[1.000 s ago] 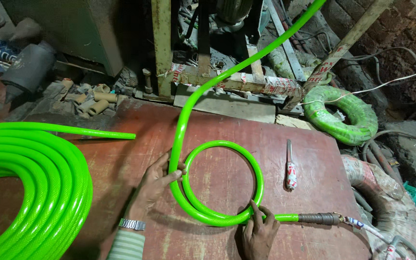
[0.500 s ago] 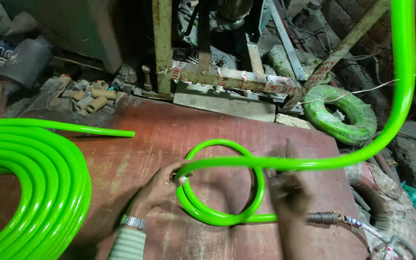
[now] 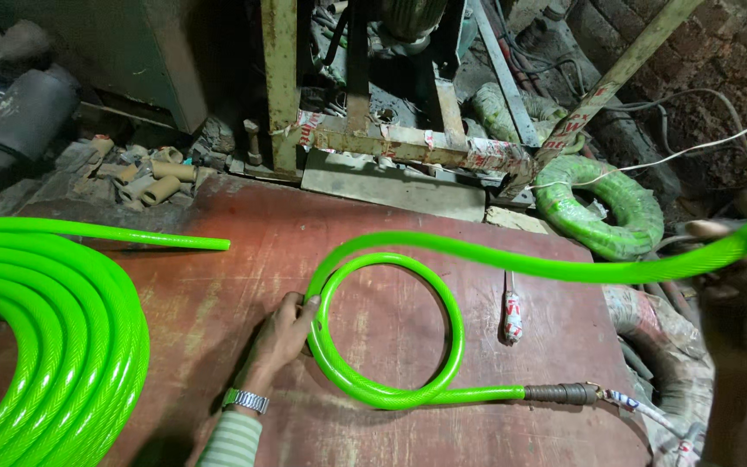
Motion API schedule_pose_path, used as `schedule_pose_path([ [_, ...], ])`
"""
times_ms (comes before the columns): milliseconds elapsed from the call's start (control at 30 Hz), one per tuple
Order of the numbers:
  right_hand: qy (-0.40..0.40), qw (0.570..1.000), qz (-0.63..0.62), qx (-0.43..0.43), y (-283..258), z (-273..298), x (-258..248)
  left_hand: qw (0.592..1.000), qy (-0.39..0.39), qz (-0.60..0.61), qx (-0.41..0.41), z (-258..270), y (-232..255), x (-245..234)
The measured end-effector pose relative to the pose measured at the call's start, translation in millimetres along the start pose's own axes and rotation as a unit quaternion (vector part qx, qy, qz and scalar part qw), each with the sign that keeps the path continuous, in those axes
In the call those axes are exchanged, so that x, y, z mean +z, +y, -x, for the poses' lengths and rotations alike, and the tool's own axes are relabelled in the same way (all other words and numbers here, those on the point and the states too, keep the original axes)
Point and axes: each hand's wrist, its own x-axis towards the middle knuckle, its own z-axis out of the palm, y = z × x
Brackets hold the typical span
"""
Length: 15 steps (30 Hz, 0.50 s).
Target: The person coils a bright green garden hose on a wooden surface, using both hands to guide the hose into a circular pattern.
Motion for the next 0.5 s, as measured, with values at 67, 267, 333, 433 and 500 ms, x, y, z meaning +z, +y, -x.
schedule_pose_path([
  [67, 0.009, 1.000, -0.003, 0.007, -5, 11, 21, 0.999, 0.025, 0.027, 0.004, 5, 5, -2],
  [267, 0.003, 1.000, -0.023, 0.019, 43, 37, 90, 0.997, 0.032, 0.059, -0.029, -9, -17, 18],
  [333, -0.012, 0.998, -0.041, 0.035, 72, 38, 97, 0.996, 0.032, 0.063, -0.048, -5, -12, 16],
  [433, -0.030, 0.996, -0.070, 0.053, 105, 40, 108, 0.978, 0.027, 0.197, -0.057, -9, -15, 16],
  [500, -0.030, 0.999, -0.041, 0.007, 121, 37, 114, 0.957, 0.019, 0.287, -0.039, -53, -60, 44],
])
